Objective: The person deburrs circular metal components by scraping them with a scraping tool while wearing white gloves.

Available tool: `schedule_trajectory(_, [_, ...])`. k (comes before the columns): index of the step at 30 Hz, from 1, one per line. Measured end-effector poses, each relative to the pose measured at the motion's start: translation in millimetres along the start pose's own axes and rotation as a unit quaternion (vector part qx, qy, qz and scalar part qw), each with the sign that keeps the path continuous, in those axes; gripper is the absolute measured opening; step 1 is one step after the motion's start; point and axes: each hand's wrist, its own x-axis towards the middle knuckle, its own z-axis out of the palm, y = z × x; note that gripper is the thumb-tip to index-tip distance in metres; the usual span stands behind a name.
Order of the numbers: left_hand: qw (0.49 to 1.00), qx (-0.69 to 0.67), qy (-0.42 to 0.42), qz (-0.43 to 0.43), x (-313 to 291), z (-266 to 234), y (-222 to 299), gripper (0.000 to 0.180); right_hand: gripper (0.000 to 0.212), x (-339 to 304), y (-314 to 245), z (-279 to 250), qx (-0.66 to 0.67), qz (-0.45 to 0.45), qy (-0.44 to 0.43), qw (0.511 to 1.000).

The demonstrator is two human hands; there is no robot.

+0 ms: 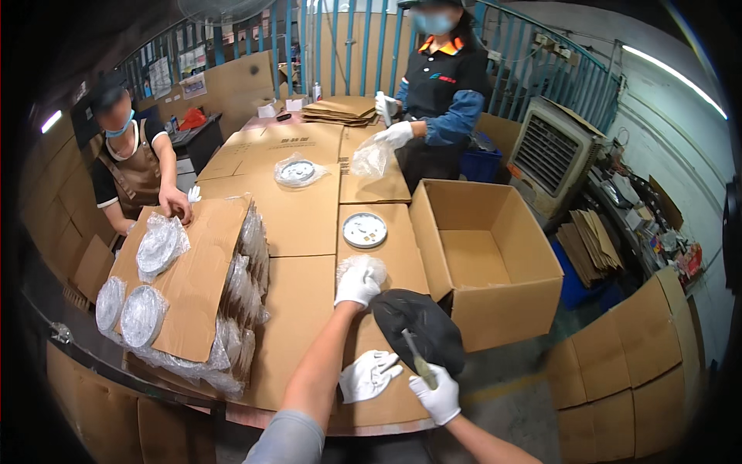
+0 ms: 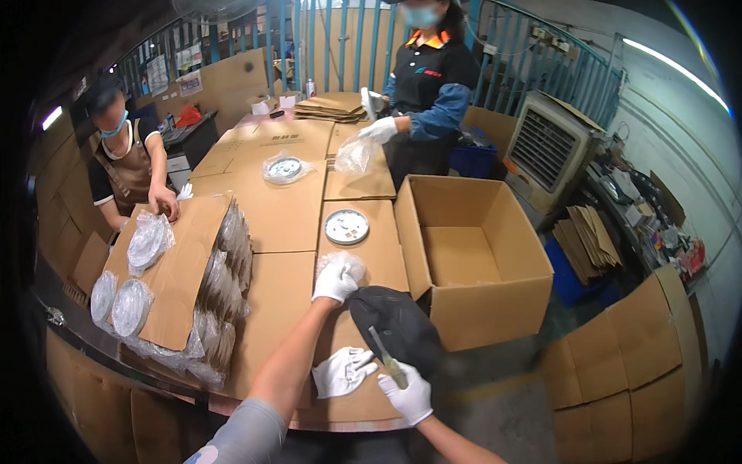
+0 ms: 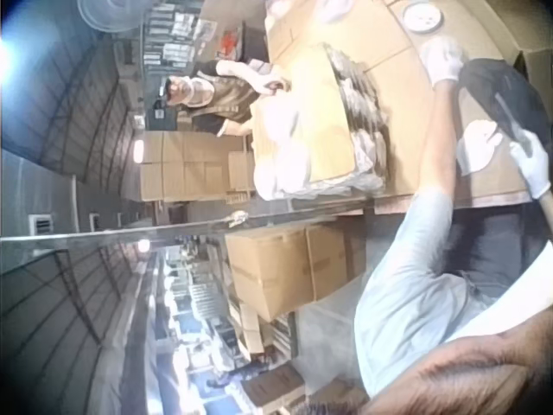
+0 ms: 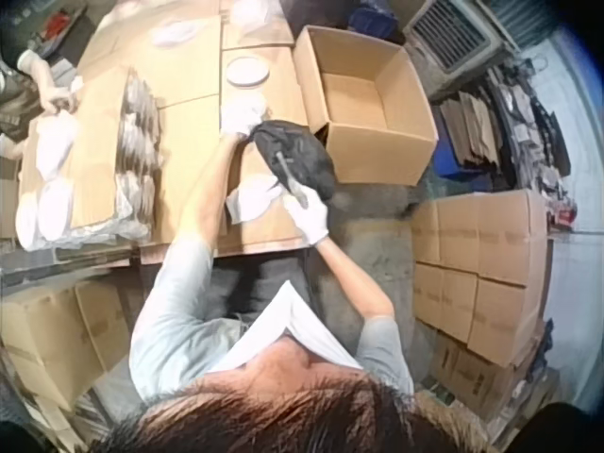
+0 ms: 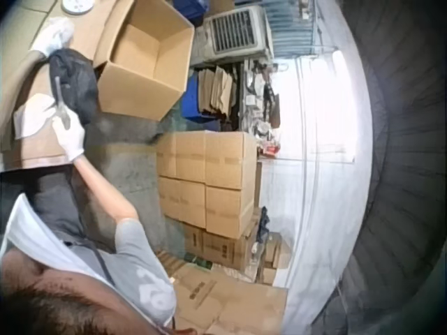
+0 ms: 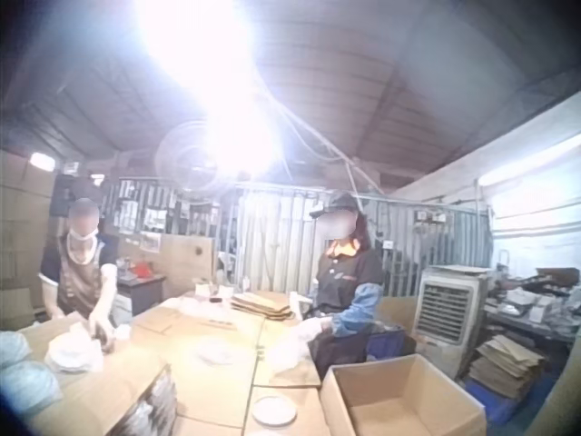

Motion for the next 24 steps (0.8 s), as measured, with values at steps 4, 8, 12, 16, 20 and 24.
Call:
schedule_trajectory(4, [0.999,-0.019,0.009,-0.038,-2,-13,-1,0.043,0.026,137,-55,14,0.073,-0.052,-0.09,0.992])
schedule_trajectory(8, [0.994,0.093,0.049,-0.024,-4,0,4,0.041,0.035,296,-31,71,0.038,0.124,-0.126,0.983])
schedule_trajectory(12, [0.99,0.13,0.031,-0.038,-8,3,2,0.038,0.052,370,13,144,-0.211,0.162,-0.102,0.959])
schedule_trajectory(16, [0.991,0.126,-0.028,-0.043,-5,3,15,0.035,0.047,404,30,178,-0.158,0.259,-0.073,0.95])
schedule_trajectory(20, [0.987,0.161,0.002,-0.02,-9,-1,6,0.038,0.044,409,30,207,-0.177,0.269,-0.1,0.941])
schedule_trajectory(24, [0.99,0.131,0.003,-0.055,-5,5,16,0.048,0.023,423,45,190,-0.058,0.283,-0.102,0.952])
